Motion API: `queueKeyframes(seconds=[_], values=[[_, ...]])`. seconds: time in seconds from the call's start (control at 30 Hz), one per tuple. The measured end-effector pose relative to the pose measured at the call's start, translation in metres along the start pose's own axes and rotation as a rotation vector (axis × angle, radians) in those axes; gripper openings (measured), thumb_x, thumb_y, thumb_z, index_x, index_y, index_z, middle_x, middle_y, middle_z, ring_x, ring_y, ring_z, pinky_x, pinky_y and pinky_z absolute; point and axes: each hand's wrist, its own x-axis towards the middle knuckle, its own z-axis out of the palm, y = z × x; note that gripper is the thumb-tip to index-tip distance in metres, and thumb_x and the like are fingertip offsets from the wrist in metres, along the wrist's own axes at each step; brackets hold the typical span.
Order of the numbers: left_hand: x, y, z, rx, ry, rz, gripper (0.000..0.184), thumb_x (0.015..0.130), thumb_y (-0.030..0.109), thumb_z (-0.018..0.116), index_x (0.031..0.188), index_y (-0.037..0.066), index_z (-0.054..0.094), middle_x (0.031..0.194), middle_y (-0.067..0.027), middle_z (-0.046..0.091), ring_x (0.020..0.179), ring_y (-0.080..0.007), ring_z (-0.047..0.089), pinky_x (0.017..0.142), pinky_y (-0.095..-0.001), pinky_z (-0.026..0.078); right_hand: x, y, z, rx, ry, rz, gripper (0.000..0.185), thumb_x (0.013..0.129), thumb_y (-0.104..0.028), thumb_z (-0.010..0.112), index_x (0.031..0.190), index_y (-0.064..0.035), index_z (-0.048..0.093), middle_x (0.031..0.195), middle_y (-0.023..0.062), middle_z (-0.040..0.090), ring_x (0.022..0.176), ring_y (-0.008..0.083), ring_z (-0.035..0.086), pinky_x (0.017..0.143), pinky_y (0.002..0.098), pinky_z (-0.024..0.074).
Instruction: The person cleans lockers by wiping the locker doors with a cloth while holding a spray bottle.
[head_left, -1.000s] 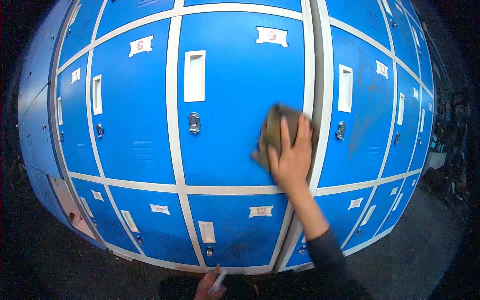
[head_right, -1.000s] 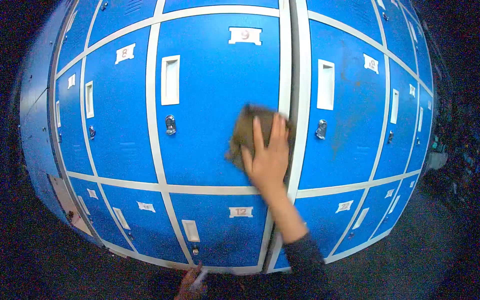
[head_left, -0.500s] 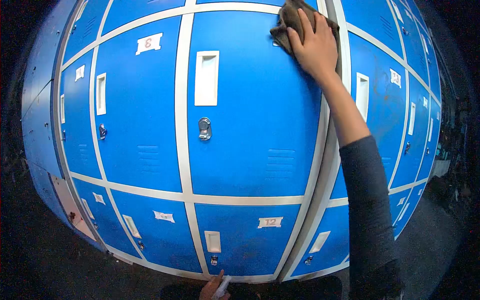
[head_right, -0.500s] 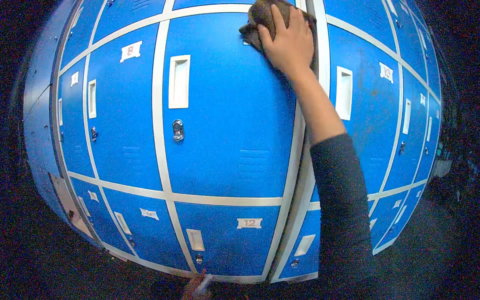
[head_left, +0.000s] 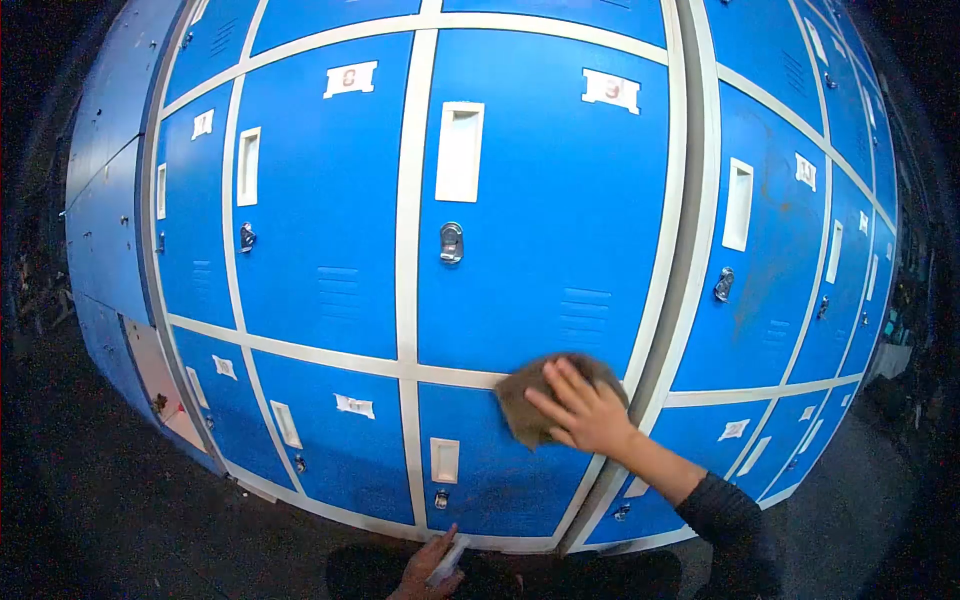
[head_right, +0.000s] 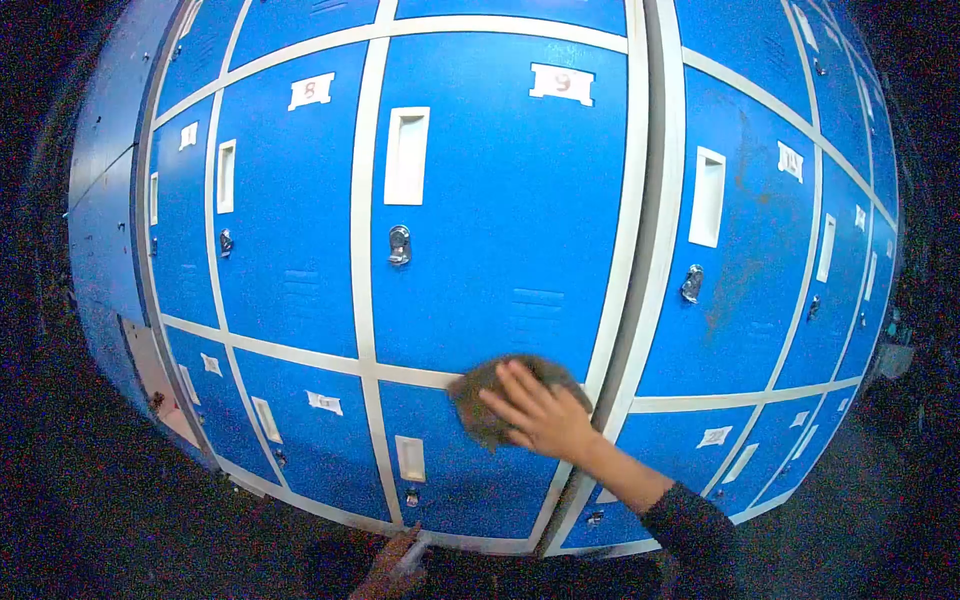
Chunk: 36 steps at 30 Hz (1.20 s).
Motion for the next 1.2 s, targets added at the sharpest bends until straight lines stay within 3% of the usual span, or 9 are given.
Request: queueKeyframes(seconds=[0.07,0.17,0.27,0.47,0.57,0.67,0.77,1.13,1.2], values=[[-0.003,-0.003,0.002,0.005,0.008,-0.005,0.054,0.077,0.012,0.057,0.128,0.002,0.043,0.126,-0.0225,0.046,0.115,-0.0405,0.044,0.097,-0.0460,0.036,0.004,0.005,-0.001,-0.012,0.040,-0.053,0.074,0.071,-0.041,0.060,0.137,-0.0251,0.032,0.144,0.0111,0.026,0.133,0.0275,0.026,0.100,0.0418,0.0314],[-0.022,-0.023,0.033,-0.698,-0.016,-0.419,0.054,0.077,0.013,0.058,0.127,0.001,0.044,0.127,-0.0226,0.045,0.116,-0.0406,0.044,0.097,-0.0455,0.036,0.032,0.022,-0.020,-0.032,0.136,-0.018,0.073,0.071,-0.039,0.058,0.137,-0.0245,0.033,0.144,0.0089,0.026,0.133,0.0265,0.025,0.104,0.0428,0.0247],[-0.014,-0.019,0.015,-0.075,-0.045,-0.028,0.054,0.077,0.014,0.059,0.127,0.001,0.044,0.128,-0.0211,0.044,0.116,-0.0391,0.044,0.096,-0.0446,0.038,0.087,0.055,-0.049,-0.081,0.323,0.166,0.073,0.071,-0.038,0.057,0.138,-0.0205,0.032,0.145,0.0090,0.025,0.133,0.0265,0.023,0.107,0.0450,0.0159],[-0.007,-0.014,0.005,-0.068,0.008,0.060,0.058,0.078,0.020,0.060,0.130,0.003,0.042,0.131,-0.0199,0.042,0.118,-0.0370,0.043,0.096,-0.0428,0.038,0.239,0.111,-0.108,-0.293,0.827,0.302,0.051,0.086,-0.032,0.047,0.133,-0.0138,0.040,0.140,0.0072,0.031,0.130,0.0254,0.026,0.107,0.0436,0.0176],[-0.005,-0.007,-0.006,-0.180,-0.012,-0.036,0.056,0.079,0.021,0.059,0.130,0.004,0.041,0.135,-0.0184,0.039,0.119,-0.0358,0.043,0.096,-0.0417,0.038,0.311,0.126,-0.126,-0.391,0.827,0.282,0.048,0.087,-0.033,0.044,0.131,-0.0128,0.042,0.136,0.0012,0.039,0.126,0.0210,0.033,0.105,0.0430,0.0212],[-0.002,-0.010,-0.007,-0.110,0.142,0.132,0.055,0.081,0.019,0.056,0.131,0.004,0.041,0.137,-0.0176,0.037,0.119,-0.0351,0.043,0.095,-0.0408,0.038,0.342,0.130,-0.134,-0.402,0.852,0.258,0.048,0.086,-0.035,0.043,0.128,-0.0101,0.044,0.131,0.0038,0.043,0.121,0.0226,0.038,0.101,0.0435,0.0269],[-0.001,-0.008,-0.014,-0.177,-0.074,-0.036,0.054,0.081,0.018,0.055,0.131,0.003,0.041,0.137,-0.0184,0.036,0.120,-0.0354,0.041,0.096,-0.0409,0.038,0.338,0.125,-0.149,-0.323,0.834,0.231,0.050,0.085,-0.034,0.042,0.123,-0.0026,0.048,0.126,0.0101,0.048,0.120,0.0249,0.038,0.103,0.0436,0.0233],[-0.004,-0.008,-0.006,-0.133,-0.030,-0.058,0.065,0.076,0.020,0.062,0.133,0.003,0.037,0.135,-0.0188,0.038,0.121,-0.0364,0.040,0.097,-0.0417,0.036,0.292,0.140,-0.158,-0.332,0.832,0.342,0.043,0.083,-0.033,0.046,0.115,-0.0033,0.054,0.116,0.0092,0.055,0.108,0.0250,0.047,0.091,0.0408,0.0331],[-0.005,-0.007,-0.005,-0.134,-0.065,-0.081,0.064,0.076,0.021,0.062,0.132,0.003,0.037,0.134,-0.0187,0.039,0.122,-0.0363,0.039,0.098,-0.0421,0.035,0.278,0.155,-0.155,-0.407,0.817,0.395,0.044,0.085,-0.034,0.045,0.120,-0.0087,0.050,0.122,0.0050,0.052,0.112,0.0232,0.046,0.092,0.0418,0.0343]])
